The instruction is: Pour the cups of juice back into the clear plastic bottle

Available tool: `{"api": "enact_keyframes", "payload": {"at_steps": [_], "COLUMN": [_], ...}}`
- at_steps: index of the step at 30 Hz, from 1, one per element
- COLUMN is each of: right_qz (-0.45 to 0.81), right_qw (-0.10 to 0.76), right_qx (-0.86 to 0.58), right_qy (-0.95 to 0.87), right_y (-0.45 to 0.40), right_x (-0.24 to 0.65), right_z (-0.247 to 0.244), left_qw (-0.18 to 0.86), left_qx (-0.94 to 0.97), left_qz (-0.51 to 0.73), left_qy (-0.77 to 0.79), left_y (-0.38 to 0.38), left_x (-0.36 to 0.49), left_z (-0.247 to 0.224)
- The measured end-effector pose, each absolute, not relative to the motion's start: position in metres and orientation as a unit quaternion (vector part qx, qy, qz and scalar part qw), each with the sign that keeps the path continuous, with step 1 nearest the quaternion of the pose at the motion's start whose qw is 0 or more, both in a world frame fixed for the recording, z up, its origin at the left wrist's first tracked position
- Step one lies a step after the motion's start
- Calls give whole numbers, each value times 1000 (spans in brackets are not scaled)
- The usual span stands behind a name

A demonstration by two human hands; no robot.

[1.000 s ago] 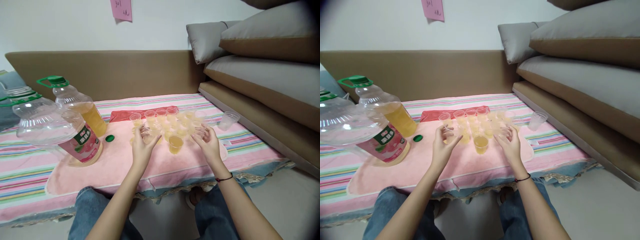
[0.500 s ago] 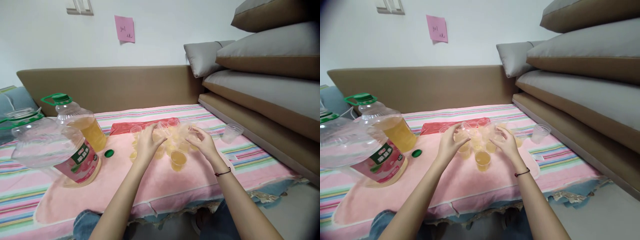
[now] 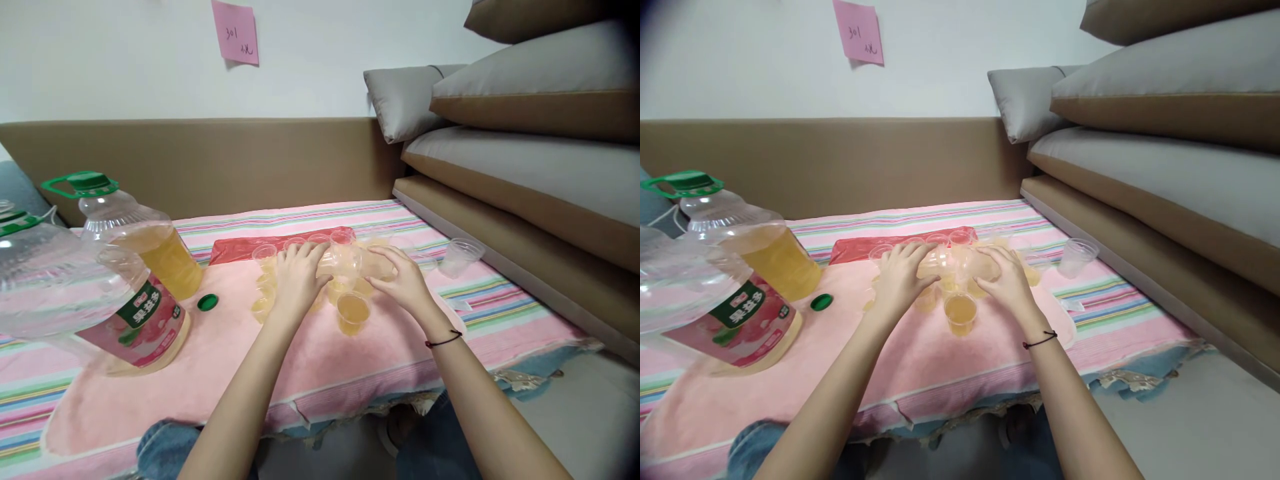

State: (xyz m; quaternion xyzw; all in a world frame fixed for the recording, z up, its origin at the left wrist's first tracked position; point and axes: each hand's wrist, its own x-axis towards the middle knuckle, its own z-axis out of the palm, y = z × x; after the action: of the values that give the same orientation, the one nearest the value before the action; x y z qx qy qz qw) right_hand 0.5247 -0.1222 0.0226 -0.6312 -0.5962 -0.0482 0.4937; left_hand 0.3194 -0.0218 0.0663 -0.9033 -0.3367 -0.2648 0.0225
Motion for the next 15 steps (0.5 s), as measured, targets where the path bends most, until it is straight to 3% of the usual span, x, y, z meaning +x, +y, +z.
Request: {"api": "enact_keyframes", "payload": {"at_steps": [15], "right_qz": [-110], "right_qw": [402], "right_qx": [-638], "right_qy": [-647], "right_y": [-118], "right_x": [517], "right_z": [23], "left_qw": [38], "left_qx": [-919], "left_qz": [-250], "left_qy": [-303], "left_y": [-26], "left_x": [320], "left_z": [67]}}
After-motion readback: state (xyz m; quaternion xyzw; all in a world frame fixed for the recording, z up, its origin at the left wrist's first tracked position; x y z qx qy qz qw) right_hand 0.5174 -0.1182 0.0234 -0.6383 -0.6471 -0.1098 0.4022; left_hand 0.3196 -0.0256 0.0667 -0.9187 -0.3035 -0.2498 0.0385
